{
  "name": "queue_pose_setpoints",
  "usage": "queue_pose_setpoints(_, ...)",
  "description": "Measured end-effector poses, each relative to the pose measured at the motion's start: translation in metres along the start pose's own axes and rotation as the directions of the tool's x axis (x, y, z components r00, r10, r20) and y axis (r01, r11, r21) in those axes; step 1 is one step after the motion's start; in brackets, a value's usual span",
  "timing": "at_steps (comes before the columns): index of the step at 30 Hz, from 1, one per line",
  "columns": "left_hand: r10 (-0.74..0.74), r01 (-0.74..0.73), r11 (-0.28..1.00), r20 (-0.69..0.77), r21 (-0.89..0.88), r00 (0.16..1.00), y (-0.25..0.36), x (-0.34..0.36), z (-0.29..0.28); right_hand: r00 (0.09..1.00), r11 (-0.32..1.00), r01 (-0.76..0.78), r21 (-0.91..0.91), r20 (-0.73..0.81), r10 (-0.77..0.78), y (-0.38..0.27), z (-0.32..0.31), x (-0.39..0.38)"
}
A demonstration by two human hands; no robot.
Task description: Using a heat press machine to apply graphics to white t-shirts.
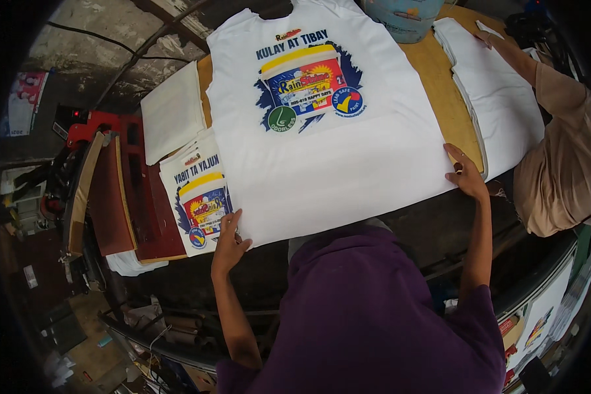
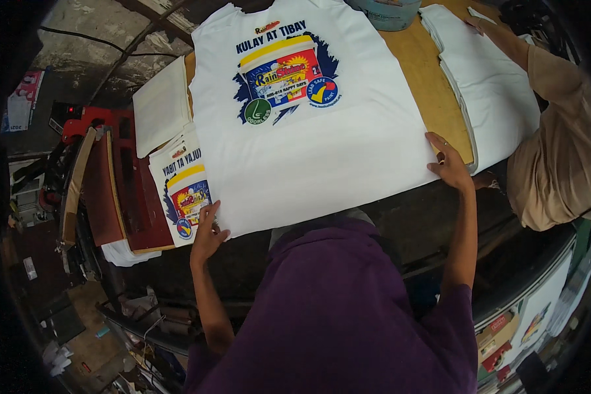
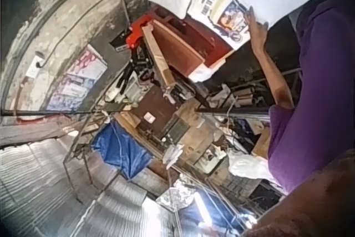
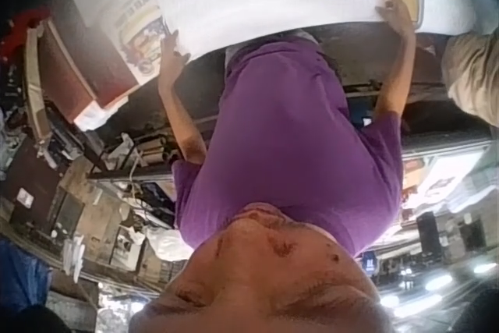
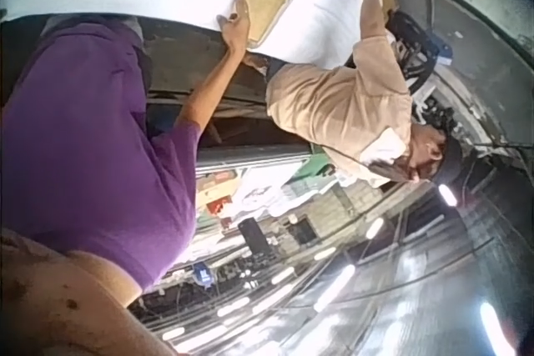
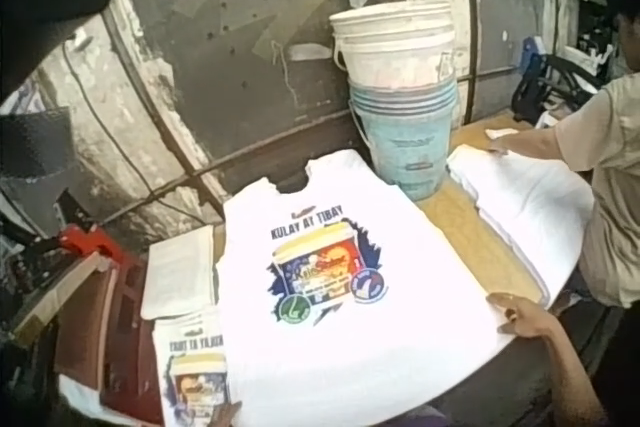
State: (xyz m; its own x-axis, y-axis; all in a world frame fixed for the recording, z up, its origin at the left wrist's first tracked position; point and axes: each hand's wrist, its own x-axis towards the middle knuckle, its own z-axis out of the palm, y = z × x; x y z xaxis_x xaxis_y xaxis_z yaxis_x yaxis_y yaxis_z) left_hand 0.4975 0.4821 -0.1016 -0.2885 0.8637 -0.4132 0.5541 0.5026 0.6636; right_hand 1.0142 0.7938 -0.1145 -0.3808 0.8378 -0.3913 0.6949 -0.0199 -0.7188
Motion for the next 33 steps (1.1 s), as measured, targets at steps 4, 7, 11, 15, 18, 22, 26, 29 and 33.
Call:
queue_pose_setpoints(4,-0.039,0.039,0.999,0.008,-0.024,0.999,0.008,0.007,-0.002,0.998,0.998,0.067,0.004,-0.020,-0.066,-0.007,-0.005,0.001)
queue_pose_setpoints(7,-0.082,0.081,0.994,0.015,0.073,0.997,0.032,0.006,-0.014,0.994,0.981,0.092,-0.173,-0.045,-0.101,-0.036,0.010,0.005)
queue_pose_setpoints(11,0.329,-0.180,0.872,-0.274,0.455,0.903,0.056,0.043,0.025,0.779,0.753,0.382,-0.537,-0.251,-0.574,-0.094,0.106,0.025)
queue_pose_setpoints(15,0.465,-0.323,0.691,-0.057,0.647,0.883,0.084,0.064,0.081,0.731,0.532,0.610,-0.588,0.159,-0.664,-0.136,0.182,0.015)
queue_pose_setpoints(18,0.502,-0.397,0.731,-0.044,0.555,0.864,0.073,0.067,0.084,0.776,0.551,0.576,-0.604,0.193,-0.600,-0.132,0.185,0.013)
queue_pose_setpoints(22,0.513,-0.398,0.784,-0.136,0.477,0.847,0.085,0.122,0.050,0.780,0.532,0.562,-0.633,0.191,-0.597,-0.129,0.187,0.016)
queue_pose_setpoints(26,0.498,-0.274,0.768,-0.272,0.578,0.823,0.103,0.245,0.007,0.793,0.510,0.545,-0.666,0.211,-0.571,-0.134,0.185,0.014)
queue_pose_setpoints(29,0.435,-0.190,0.783,-0.302,0.593,0.848,0.105,0.344,-0.015,0.805,0.503,0.542,-0.673,0.243,-0.542,-0.141,0.187,0.021)
queue_pose_setpoints(33,0.436,-0.081,0.752,-0.402,0.654,0.805,0.123,0.470,-0.060,0.815,0.508,0.526,-0.682,0.233,-0.531,-0.152,0.186,0.024)
